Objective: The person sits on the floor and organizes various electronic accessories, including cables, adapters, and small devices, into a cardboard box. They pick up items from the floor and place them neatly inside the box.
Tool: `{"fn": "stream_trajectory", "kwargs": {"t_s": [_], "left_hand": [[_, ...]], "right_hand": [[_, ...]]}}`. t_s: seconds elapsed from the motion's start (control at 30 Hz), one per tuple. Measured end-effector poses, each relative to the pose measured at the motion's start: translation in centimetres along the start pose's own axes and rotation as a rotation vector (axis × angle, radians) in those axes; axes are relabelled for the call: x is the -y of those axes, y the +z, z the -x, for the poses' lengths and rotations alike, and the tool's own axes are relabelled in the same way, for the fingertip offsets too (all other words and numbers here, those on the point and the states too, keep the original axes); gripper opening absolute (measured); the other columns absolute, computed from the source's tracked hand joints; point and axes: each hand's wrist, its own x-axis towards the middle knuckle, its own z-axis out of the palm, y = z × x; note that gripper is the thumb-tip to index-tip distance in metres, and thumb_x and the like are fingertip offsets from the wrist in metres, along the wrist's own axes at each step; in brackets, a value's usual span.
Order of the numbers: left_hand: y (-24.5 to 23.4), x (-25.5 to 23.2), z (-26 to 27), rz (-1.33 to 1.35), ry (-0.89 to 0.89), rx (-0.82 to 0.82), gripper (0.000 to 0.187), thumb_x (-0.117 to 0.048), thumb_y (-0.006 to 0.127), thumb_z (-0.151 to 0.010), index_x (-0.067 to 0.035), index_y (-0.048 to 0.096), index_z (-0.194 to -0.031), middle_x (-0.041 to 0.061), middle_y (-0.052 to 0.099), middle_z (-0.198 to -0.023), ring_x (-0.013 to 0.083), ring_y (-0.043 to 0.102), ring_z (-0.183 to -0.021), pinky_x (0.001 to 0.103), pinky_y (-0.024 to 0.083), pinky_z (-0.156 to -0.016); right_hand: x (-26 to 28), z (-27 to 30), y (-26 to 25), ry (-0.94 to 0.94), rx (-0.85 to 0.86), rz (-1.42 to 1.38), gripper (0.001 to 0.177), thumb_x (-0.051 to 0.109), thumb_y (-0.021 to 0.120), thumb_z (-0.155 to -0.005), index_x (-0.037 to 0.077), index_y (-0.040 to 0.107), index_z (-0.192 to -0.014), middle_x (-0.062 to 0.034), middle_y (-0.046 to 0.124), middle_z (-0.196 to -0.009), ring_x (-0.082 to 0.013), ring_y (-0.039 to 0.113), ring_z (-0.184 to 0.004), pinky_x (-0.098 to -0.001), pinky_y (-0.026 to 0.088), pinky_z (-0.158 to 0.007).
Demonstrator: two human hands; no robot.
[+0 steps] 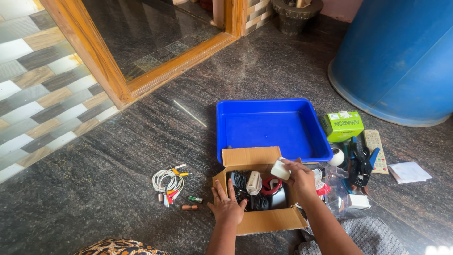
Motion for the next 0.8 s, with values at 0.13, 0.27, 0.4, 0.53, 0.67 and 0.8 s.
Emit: {"fn": "stream_trajectory", "kwargs": {"t_s": [0.13,0.27,0.4,0.53,0.67,0.8], "left_hand": [[0.0,0.1,0.0,0.0,0.0,0.003,0.094,-0.066,0.042,-0.101,-0.033,-0.02,-0.162,0.015,-0.029,-0.169,0.0358,-0.01,-0.158,0.064,0.021,-0.124],[0.0,0.0,0.1,-0.003,-0.004,0.007,0.093,-0.066,0.042,-0.101,-0.034,-0.021,-0.162,0.014,-0.029,-0.169,0.0354,-0.01,-0.159,0.064,0.021,-0.124],[0.1,0.1,0.0,-0.005,-0.002,0.002,0.093,-0.066,0.042,-0.101,-0.035,-0.021,-0.162,0.014,-0.03,-0.169,0.0351,-0.01,-0.158,0.064,0.02,-0.124],[0.2,0.2,-0.1,-0.005,0.009,-0.012,0.094,-0.066,0.042,-0.101,-0.033,-0.021,-0.162,0.015,-0.029,-0.169,0.0364,-0.009,-0.158,0.065,0.022,-0.123],[0.2,0.2,0.0,0.004,0.009,-0.008,0.094,-0.066,0.043,-0.101,-0.033,-0.021,-0.162,0.015,-0.029,-0.169,0.0364,-0.008,-0.159,0.065,0.022,-0.123],[0.1,0.2,0.2,0.012,0.011,-0.011,0.093,-0.066,0.043,-0.101,-0.034,-0.02,-0.162,0.015,-0.028,-0.169,0.0363,-0.008,-0.159,0.065,0.022,-0.123]], "right_hand": [[-0.1,-0.5,-0.5,0.004,-0.006,-0.079,0.026,0.01,0.062,-0.093,-0.012,0.066,-0.106,-0.0239,0.072,-0.109,-0.0353,0.073,-0.1,-0.0436,0.063,-0.084],[0.4,-0.4,-0.8,-0.02,0.011,0.008,0.032,0.014,0.067,-0.092,-0.014,0.066,-0.108,-0.0233,0.072,-0.108,-0.0324,0.074,-0.097,-0.0401,0.063,-0.082],[0.6,-0.6,-0.6,-0.113,0.109,0.021,0.037,0.01,0.075,-0.088,-0.018,0.063,-0.108,-0.0185,0.071,-0.111,-0.0289,0.074,-0.098,-0.0378,0.065,-0.087],[0.6,-0.2,-0.2,-0.096,0.074,0.195,0.041,0.004,0.075,-0.08,-0.01,0.066,-0.118,-0.0228,0.074,-0.108,-0.0293,0.075,-0.09,-0.0336,0.061,-0.082],[0.1,0.6,0.4,-0.337,0.045,0.703,0.039,0.011,0.082,-0.074,-0.005,0.075,-0.109,-0.0204,0.074,-0.108,-0.0266,0.074,-0.09,-0.0343,0.058,-0.079],[-1.0,0.0,1.3,-0.143,0.0,1.009,0.041,0.026,0.081,-0.078,0.008,0.075,-0.115,-0.021,0.08,-0.098,-0.027,0.078,-0.088,-0.0367,0.059,-0.081]]}}
